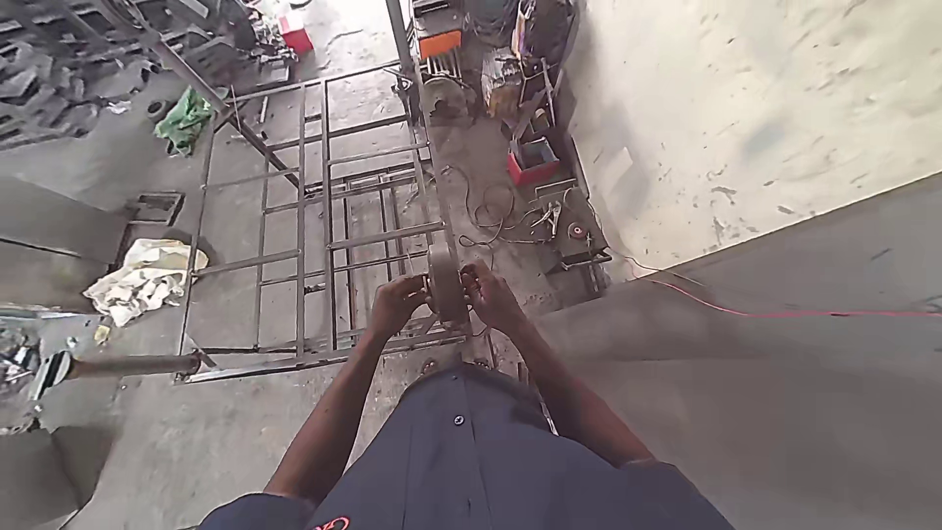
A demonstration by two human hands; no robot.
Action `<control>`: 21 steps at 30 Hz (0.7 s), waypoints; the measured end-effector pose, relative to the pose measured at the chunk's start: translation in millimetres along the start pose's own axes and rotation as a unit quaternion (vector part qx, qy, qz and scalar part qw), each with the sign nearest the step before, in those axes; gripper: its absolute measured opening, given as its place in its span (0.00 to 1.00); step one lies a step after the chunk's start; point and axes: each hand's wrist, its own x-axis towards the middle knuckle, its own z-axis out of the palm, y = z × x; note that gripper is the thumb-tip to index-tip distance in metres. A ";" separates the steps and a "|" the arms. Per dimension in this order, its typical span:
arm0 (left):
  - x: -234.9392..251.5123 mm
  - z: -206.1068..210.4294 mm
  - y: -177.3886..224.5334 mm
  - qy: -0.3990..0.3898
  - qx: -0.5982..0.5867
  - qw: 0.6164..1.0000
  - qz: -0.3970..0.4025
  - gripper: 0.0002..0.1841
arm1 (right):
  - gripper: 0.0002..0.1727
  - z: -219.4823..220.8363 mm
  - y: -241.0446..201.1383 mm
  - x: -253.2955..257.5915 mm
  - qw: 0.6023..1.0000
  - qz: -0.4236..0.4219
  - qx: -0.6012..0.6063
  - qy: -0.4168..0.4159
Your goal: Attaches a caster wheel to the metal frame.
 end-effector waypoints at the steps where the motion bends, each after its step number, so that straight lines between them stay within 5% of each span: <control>1: -1.5 0.7 1.1 0.002 -0.007 1.000 -0.003 0.17 | 0.16 -0.2 1.9 2.6 1.000 -0.002 -0.003 -0.004; 11: -1.4 0.9 -10.0 0.019 0.008 0.997 0.072 0.16 | 0.21 13.3 20.3 15.6 0.999 0.006 -0.034 0.004; 17: 0.7 0.3 -9.1 0.008 -0.006 0.999 0.043 0.17 | 0.28 8.4 28.1 22.7 0.998 0.038 0.027 -0.048; 21: 0.8 1.8 -11.7 0.016 -0.015 0.999 0.043 0.16 | 0.22 5.4 34.4 21.8 0.992 0.027 0.096 -0.082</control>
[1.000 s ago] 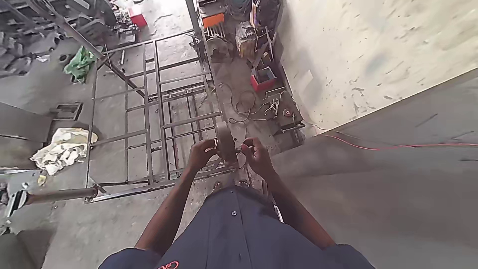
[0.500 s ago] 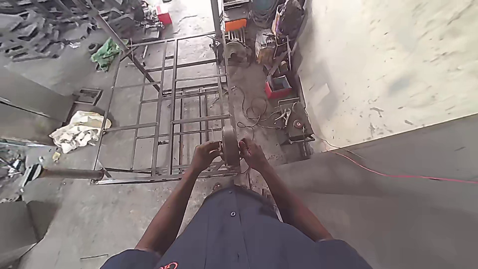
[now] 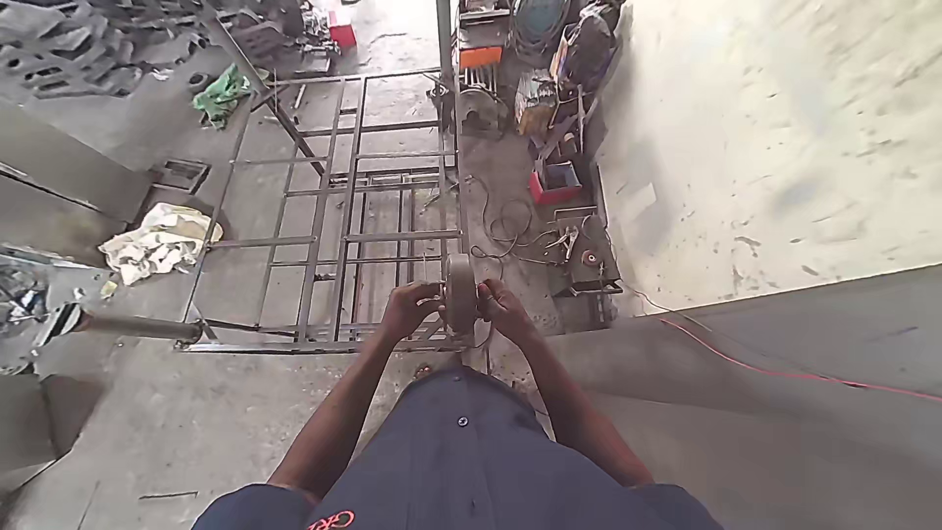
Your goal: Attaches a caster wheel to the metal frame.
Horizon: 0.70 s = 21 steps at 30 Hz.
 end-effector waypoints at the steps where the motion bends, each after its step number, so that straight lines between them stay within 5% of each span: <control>1: -0.4 0.0 0.9 -0.001 0.001 1.000 -0.002 0.16 | 0.21 1.6 0.1 -1.0 1.000 -0.004 -0.003 0.010; 6: 0.0 0.0 4.3 -0.001 0.012 1.000 -0.009 0.17 | 0.21 9.7 -2.6 -1.4 0.997 -0.013 -0.050 0.057; 13: -1.2 -0.2 4.7 -0.004 0.014 1.000 0.005 0.17 | 0.28 -15.5 21.4 -0.1 0.996 0.038 0.058 0.050; 16: -2.9 0.9 -1.1 -0.004 0.046 0.999 0.007 0.15 | 0.26 -28.1 56.7 9.1 0.986 0.116 -0.093 0.077; 21: -2.4 -0.6 3.0 -0.002 0.094 0.995 0.026 0.15 | 0.18 -2.0 131.2 50.9 0.950 0.149 -0.263 -0.072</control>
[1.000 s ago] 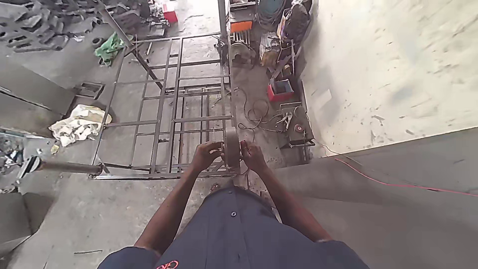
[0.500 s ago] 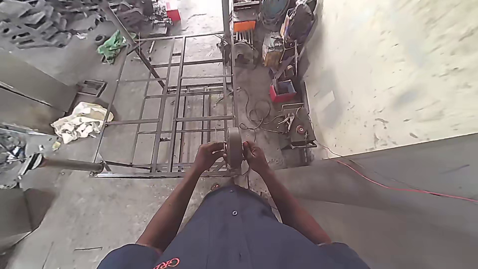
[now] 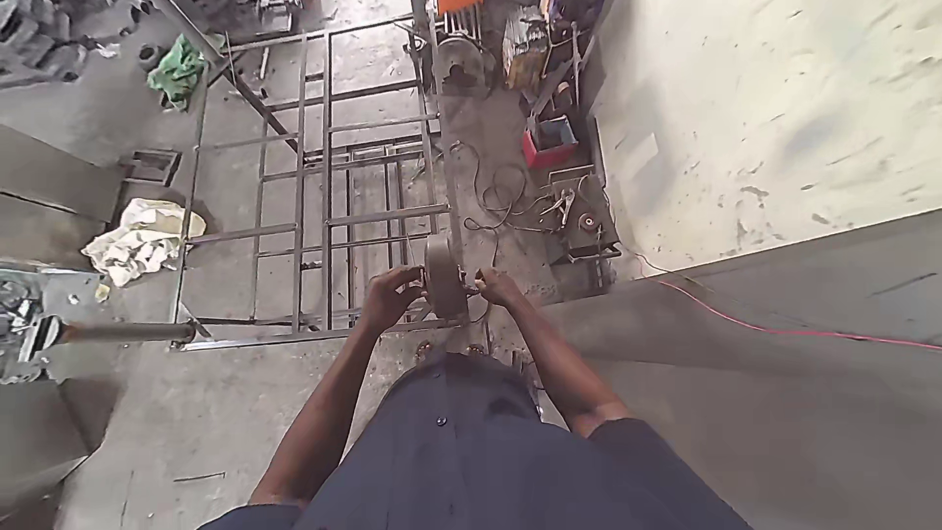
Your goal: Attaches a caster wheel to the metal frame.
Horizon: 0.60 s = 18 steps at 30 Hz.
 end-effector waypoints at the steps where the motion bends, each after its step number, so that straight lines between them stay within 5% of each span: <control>1: -1.2 0.6 1.2 0.000 -0.010 1.000 -0.001 0.15 | 0.21 15.3 7.0 13.0 1.000 -0.011 -0.024 -0.015; 4: 0.2 -1.0 3.0 -0.009 -0.021 1.000 -0.017 0.17 | 0.33 43.1 10.3 39.7 0.995 -0.024 -0.093 -0.037; 12: -0.2 -7.9 18.0 -0.018 0.024 0.997 -0.076 0.19 | 0.36 83.7 8.4 75.8 0.986 0.023 -0.129 -0.102; 15: -3.0 -4.9 13.7 -0.006 -0.010 0.997 -0.073 0.21 | 0.24 84.0 -0.8 78.0 0.992 0.077 -0.049 -0.082; 18: -6.1 -0.2 9.0 0.003 -0.014 0.999 -0.037 0.21 | 0.25 83.9 10.3 90.2 0.991 0.065 -0.071 -0.090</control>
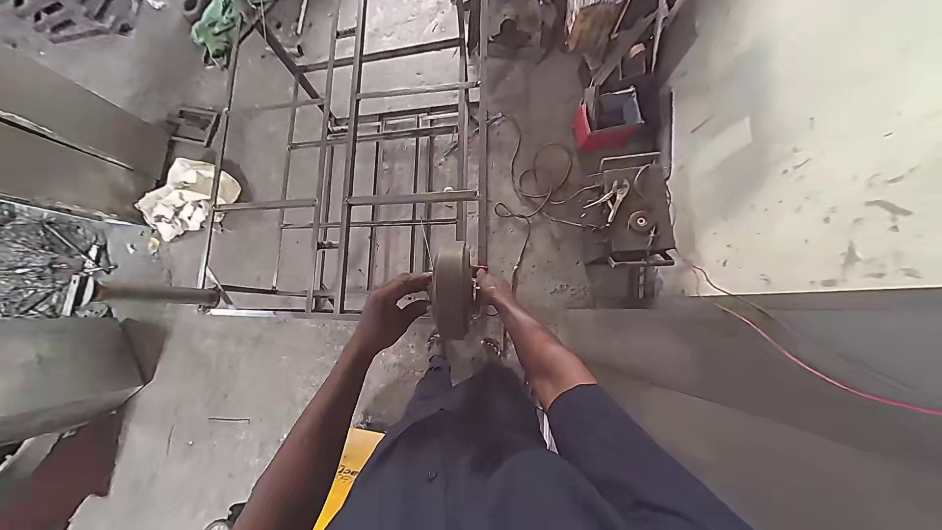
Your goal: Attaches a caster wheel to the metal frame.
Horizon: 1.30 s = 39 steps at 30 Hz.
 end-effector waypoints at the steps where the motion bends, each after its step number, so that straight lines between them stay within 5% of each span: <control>1: 1.0 0.1 -0.7 0.004 0.000 1.000 0.008 0.21 | 0.29 -5.8 3.6 6.1 1.000 -0.009 -0.023 -0.003; 3: -2.2 1.3 -0.9 0.005 0.001 1.000 0.010 0.22 | 0.34 -16.6 15.3 2.5 0.999 -0.017 -0.026 -0.015; 7: -6.4 -6.0 2.3 -0.015 -0.008 1.000 -0.015 0.31 | 0.27 -51.5 52.5 -56.5 0.988 -0.074 0.137 0.000; 12: -19.5 -22.5 -11.6 -0.017 -0.021 0.999 -0.046 0.27 | 0.41 -55.8 85.2 -175.4 0.891 -0.044 0.426 0.149; 16: -23.6 -34.5 -14.3 -0.020 -0.028 0.999 -0.005 0.21 | 0.35 -20.1 91.5 -271.4 0.813 -0.047 0.455 0.359; 21: -16.7 -47.4 -7.6 -0.052 -0.003 0.999 0.005 0.22 | 0.25 39.4 64.9 -380.7 0.708 -0.118 0.542 0.436; 25: 5.5 -40.3 -2.9 -0.111 0.021 0.993 0.037 0.28 | 0.30 88.6 33.1 -417.9 0.650 -0.127 0.560 0.497; 27: 10.0 -31.2 -3.3 -0.124 0.038 0.990 0.047 0.29 | 0.35 107.1 14.8 -433.4 0.646 -0.124 0.572 0.490; 34: 13.7 -11.7 7.6 -0.096 0.075 0.993 0.012 0.24 | 0.28 139.9 -10.4 -449.1 0.719 -0.077 0.547 0.422; 39: 11.3 -9.0 16.2 -0.061 0.086 0.994 -0.002 0.19 | 0.46 144.9 -17.5 -453.5 0.743 -0.038 0.525 0.413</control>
